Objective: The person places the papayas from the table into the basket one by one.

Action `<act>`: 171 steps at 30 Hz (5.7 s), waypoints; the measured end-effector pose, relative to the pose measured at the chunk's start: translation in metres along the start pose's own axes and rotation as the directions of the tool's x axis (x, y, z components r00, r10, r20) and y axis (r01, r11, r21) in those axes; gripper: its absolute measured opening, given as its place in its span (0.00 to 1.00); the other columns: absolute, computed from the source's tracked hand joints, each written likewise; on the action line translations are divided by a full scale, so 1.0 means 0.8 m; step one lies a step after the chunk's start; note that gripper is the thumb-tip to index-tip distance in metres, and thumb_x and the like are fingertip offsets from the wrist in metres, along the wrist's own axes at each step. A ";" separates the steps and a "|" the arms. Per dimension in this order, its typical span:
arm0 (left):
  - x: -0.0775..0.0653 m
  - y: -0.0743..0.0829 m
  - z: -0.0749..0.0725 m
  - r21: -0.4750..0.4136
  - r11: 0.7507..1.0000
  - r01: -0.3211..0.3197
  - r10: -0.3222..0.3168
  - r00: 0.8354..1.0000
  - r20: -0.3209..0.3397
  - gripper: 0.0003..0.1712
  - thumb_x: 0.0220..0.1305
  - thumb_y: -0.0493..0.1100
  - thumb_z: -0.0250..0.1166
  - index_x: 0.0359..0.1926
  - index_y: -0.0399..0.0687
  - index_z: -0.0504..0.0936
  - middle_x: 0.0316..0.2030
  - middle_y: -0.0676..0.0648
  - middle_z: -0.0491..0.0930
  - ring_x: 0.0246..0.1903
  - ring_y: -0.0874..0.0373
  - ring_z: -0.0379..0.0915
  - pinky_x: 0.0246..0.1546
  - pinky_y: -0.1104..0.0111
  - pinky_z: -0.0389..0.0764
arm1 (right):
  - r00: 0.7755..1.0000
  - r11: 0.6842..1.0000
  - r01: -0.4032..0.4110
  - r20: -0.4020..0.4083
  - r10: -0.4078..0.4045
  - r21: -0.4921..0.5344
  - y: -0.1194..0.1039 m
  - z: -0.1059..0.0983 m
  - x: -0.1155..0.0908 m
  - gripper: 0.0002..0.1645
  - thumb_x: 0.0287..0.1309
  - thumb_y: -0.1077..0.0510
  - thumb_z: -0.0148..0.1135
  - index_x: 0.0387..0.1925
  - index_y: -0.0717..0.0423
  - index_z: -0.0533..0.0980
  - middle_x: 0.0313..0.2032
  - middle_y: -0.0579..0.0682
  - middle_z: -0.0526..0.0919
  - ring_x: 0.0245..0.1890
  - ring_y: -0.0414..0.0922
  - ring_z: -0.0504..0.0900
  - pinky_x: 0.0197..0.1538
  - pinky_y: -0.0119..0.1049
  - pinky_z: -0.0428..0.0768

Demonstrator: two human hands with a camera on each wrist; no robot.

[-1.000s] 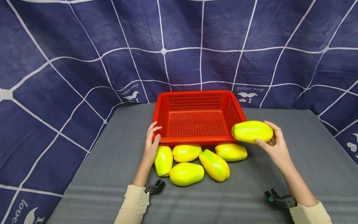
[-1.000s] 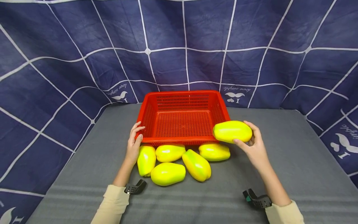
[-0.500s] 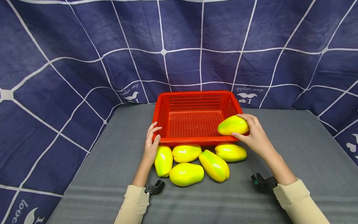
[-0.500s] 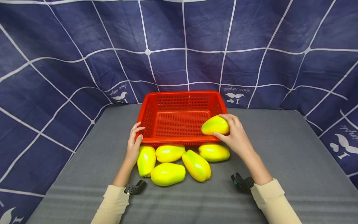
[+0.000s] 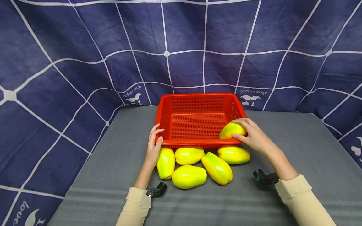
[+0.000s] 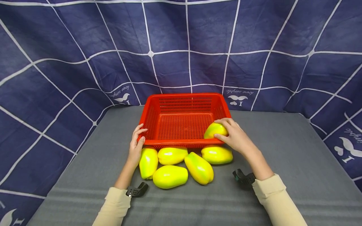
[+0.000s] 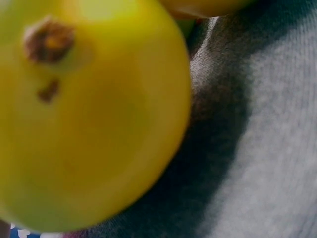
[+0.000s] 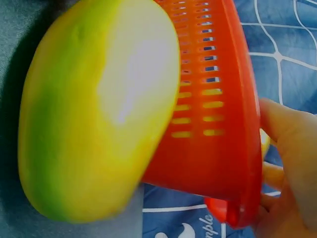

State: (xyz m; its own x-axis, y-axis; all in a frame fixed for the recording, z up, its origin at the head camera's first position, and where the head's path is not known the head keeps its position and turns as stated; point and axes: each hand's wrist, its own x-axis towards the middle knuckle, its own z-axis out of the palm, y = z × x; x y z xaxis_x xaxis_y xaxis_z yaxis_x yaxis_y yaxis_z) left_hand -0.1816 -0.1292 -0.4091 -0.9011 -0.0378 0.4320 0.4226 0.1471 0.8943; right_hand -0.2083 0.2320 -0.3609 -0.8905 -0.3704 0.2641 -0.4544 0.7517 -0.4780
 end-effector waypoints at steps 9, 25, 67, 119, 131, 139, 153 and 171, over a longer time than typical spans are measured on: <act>0.001 0.001 0.001 -0.017 1.000 -0.014 0.014 1.000 0.009 0.16 0.64 0.28 0.44 0.51 0.24 0.67 0.65 0.34 0.53 0.66 0.45 0.45 0.61 0.58 0.51 | 0.999 0.998 0.039 0.018 -0.038 -0.052 0.003 0.011 0.000 0.12 0.60 0.59 0.52 0.45 0.56 0.75 0.49 0.57 0.74 0.54 0.55 0.68 0.56 0.55 0.64; -0.001 -0.003 0.001 -0.020 0.999 -0.028 0.028 1.000 0.004 0.16 0.63 0.27 0.45 0.51 0.23 0.67 0.64 0.31 0.53 0.66 0.41 0.43 0.64 0.47 0.45 | 0.990 0.998 -0.021 -0.136 0.029 0.061 -0.012 0.007 -0.029 0.18 0.60 0.57 0.53 0.51 0.58 0.71 0.53 0.58 0.71 0.54 0.56 0.66 0.55 0.58 0.63; -0.001 -0.002 0.002 -0.024 0.999 -0.041 0.041 0.999 0.002 0.16 0.62 0.26 0.45 0.50 0.23 0.67 0.64 0.31 0.54 0.66 0.41 0.44 0.64 0.47 0.45 | 0.933 0.973 -0.181 -0.287 0.216 0.145 -0.037 0.072 -0.139 0.26 0.55 0.59 0.60 0.56 0.56 0.68 0.55 0.57 0.68 0.54 0.54 0.65 0.51 0.50 0.63; -0.001 0.000 0.001 -0.035 0.999 -0.022 0.022 1.000 0.004 0.16 0.63 0.27 0.45 0.51 0.21 0.66 0.64 0.31 0.53 0.66 0.42 0.43 0.64 0.49 0.47 | 0.968 0.985 -0.135 -0.197 0.154 0.103 -0.092 0.108 -0.158 0.41 0.39 0.56 0.72 0.58 0.46 0.65 0.53 0.45 0.68 0.51 0.31 0.64 0.50 0.12 0.55; -0.001 0.001 0.001 -0.026 0.999 -0.028 0.028 1.000 0.002 0.16 0.63 0.27 0.45 0.51 0.21 0.66 0.64 0.31 0.53 0.66 0.41 0.43 0.65 0.47 0.45 | 0.955 0.990 0.020 -0.296 0.021 0.136 -0.110 0.071 -0.147 0.46 0.30 0.66 0.74 0.58 0.51 0.67 0.52 0.49 0.69 0.53 0.24 0.60 0.53 0.09 0.53; 0.000 0.002 0.000 -0.027 0.999 -0.028 0.028 1.000 0.002 0.17 0.62 0.27 0.45 0.51 0.21 0.66 0.64 0.31 0.53 0.66 0.40 0.43 0.65 0.47 0.45 | 0.931 0.985 0.127 -0.357 -0.077 0.117 -0.124 0.036 -0.110 0.47 0.29 0.67 0.73 0.59 0.52 0.66 0.55 0.52 0.68 0.55 0.31 0.63 0.55 0.11 0.56; -0.002 -0.001 0.000 -0.024 1.000 -0.016 0.016 1.000 0.008 0.16 0.63 0.27 0.46 0.51 0.22 0.66 0.64 0.32 0.53 0.67 0.42 0.43 0.65 0.48 0.46 | 0.958 0.985 -0.064 -0.268 0.105 0.160 -0.091 0.037 0.003 0.37 0.47 0.55 0.65 0.60 0.52 0.63 0.58 0.56 0.65 0.57 0.53 0.65 0.54 0.54 0.68; -0.001 0.000 0.002 -0.036 0.999 -0.014 0.014 1.000 0.009 0.16 0.63 0.28 0.46 0.51 0.23 0.66 0.64 0.32 0.53 0.67 0.42 0.43 0.65 0.48 0.45 | 0.968 0.975 -0.213 0.124 0.219 -0.059 -0.075 0.054 0.054 0.35 0.51 0.44 0.58 0.59 0.52 0.64 0.55 0.58 0.69 0.50 0.55 0.69 0.51 0.52 0.69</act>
State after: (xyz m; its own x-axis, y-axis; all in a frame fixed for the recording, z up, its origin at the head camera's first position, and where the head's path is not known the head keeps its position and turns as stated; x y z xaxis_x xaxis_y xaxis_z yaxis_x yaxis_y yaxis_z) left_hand -0.1809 -0.1276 -0.4097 -0.8959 -0.0271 0.4435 0.4382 0.1117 0.8919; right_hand -0.2203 0.1473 -0.3571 -0.9641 -0.2613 0.0469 -0.2518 0.8442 -0.4731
